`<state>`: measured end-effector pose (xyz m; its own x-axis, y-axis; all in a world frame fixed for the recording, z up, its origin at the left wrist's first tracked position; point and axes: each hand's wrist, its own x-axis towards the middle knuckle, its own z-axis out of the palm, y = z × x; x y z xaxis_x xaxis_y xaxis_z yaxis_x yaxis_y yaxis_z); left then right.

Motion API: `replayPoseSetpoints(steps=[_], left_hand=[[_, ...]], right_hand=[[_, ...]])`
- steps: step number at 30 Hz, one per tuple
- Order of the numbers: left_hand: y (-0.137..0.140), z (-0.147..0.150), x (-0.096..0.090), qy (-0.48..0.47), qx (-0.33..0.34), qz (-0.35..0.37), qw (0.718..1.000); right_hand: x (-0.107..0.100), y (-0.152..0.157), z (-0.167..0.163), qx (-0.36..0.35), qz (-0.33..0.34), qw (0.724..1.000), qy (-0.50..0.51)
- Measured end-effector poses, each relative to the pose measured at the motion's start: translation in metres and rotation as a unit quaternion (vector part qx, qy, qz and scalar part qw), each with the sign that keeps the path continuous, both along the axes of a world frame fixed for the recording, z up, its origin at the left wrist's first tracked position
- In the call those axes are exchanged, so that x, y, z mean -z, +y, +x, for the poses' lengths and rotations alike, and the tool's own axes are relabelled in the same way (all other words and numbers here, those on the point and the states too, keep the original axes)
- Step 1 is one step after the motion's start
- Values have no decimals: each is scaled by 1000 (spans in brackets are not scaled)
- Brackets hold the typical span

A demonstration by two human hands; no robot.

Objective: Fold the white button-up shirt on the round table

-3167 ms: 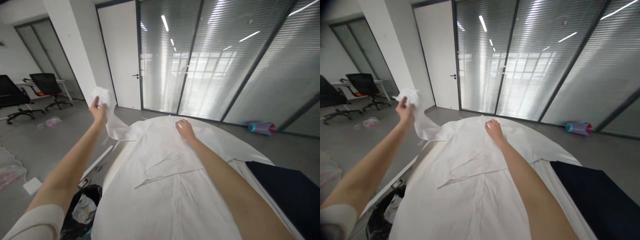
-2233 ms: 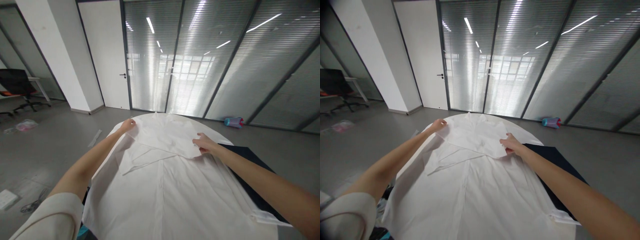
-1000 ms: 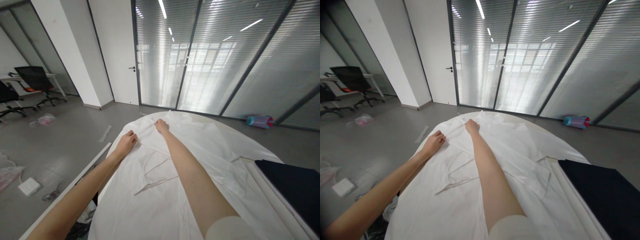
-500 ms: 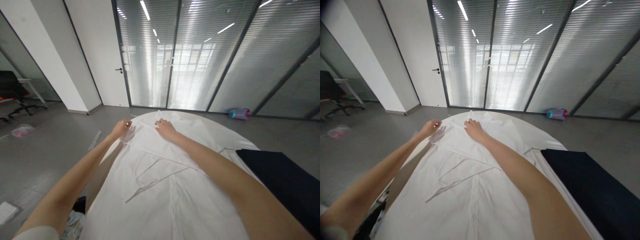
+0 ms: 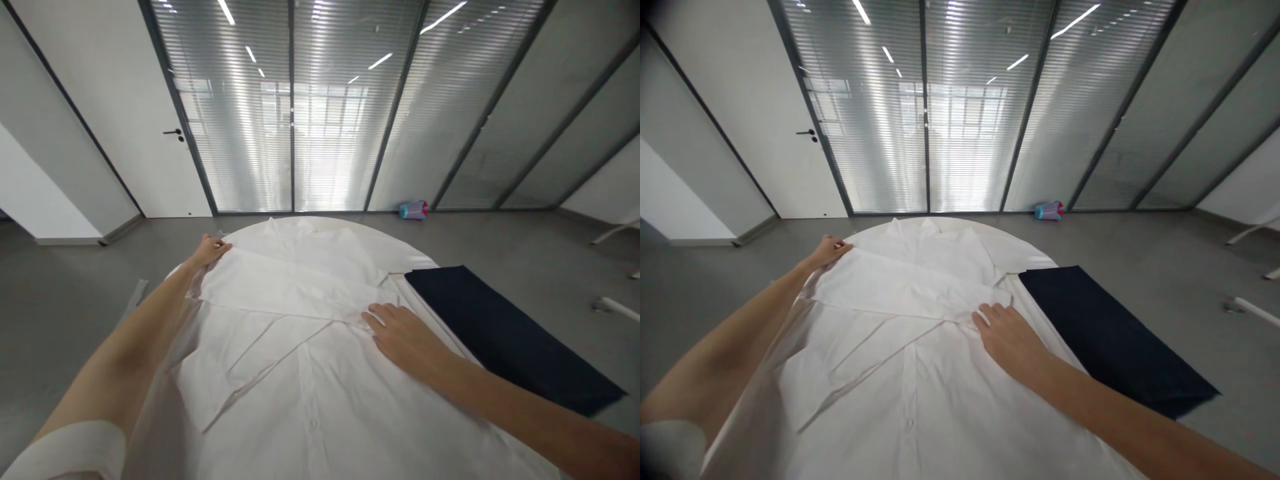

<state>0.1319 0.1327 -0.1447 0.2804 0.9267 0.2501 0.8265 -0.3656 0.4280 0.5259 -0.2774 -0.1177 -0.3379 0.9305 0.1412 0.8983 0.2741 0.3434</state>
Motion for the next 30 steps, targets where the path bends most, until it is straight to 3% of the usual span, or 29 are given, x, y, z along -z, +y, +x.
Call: replayPoseSetpoints(steps=[5,10,14,18,21,26,28,30], left_hand=[[5,1,5,-11,-29,50,998],[-12,0,-4,57,-52,76,994],[-58,-5,-22,89,40,144,985],[-124,-17,-26,149,210,109,960],[-164,-24,-21,174,258,99,945],[-186,-28,-9,170,187,152,955],[-187,-30,-3,145,118,168,968],[-186,-32,3,97,8,174,980]], right_hand=[[2,-9,4,4,15,1000,-22],[-2,-15,-1,2,13,999,-31],[-6,-14,-2,1,-13,998,-56],[-22,-11,-3,-1,-55,996,-75],[-41,-10,-6,-15,-85,994,-61],[-54,-8,-10,-21,-142,987,-67],[-50,-11,-14,1,-156,985,-69],[-44,-15,-20,48,-141,987,-54]])
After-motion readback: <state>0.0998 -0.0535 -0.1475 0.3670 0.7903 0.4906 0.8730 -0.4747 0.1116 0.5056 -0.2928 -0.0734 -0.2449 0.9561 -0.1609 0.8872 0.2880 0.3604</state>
